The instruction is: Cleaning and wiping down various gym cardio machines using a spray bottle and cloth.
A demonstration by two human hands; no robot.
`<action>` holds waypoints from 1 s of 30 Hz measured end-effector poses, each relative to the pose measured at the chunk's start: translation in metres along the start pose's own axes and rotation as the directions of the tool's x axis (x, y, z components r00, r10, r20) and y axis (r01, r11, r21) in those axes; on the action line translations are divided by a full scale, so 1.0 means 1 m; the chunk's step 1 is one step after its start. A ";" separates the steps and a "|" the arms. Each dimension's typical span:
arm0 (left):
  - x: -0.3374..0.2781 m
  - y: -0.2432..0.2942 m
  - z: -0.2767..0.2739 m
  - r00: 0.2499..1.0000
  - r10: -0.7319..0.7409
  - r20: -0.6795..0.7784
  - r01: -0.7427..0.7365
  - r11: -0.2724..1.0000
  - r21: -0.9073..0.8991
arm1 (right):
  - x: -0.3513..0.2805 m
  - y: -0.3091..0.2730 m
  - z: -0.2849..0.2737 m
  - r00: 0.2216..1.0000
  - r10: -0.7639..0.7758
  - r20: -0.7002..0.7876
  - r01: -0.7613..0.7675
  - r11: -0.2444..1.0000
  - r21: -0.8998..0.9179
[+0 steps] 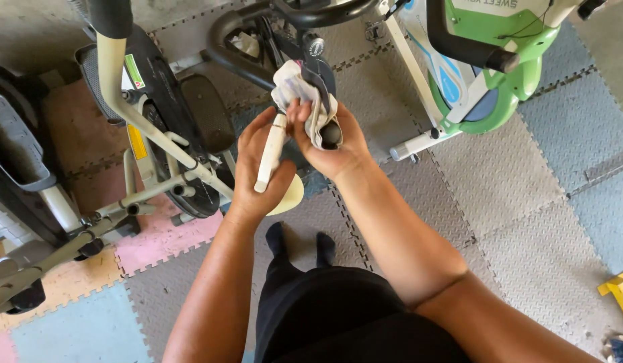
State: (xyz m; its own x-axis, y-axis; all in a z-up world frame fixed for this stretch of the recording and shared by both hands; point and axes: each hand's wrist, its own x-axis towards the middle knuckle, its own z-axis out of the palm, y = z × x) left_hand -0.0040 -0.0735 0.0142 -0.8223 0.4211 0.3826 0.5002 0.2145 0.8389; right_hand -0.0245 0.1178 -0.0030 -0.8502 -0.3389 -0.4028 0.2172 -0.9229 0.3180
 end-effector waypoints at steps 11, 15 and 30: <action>-0.007 0.000 -0.015 0.998 0.056 -0.015 -0.057 0.987 -0.151 | -0.075 0.003 0.026 0.999 0.031 -0.022 -0.038 0.823 -0.567; -0.013 -0.032 -0.005 0.984 -0.110 -0.141 0.080 0.975 -0.205 | -0.082 -0.022 -0.018 0.944 -0.319 -0.082 0.051 0.387 -0.921; 0.016 -0.114 -0.055 0.990 0.084 -0.115 -0.112 0.961 -0.253 | 0.015 0.063 -0.036 0.729 -0.161 0.665 0.291 -0.807 -0.514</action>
State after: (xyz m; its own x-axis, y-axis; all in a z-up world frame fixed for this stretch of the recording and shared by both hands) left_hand -0.0888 -0.1394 -0.0544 -0.8029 0.3333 0.4942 0.5036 -0.0642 0.8615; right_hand -0.0064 0.0480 -0.0194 -0.9739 0.0232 0.2257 -0.1757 0.5521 -0.8151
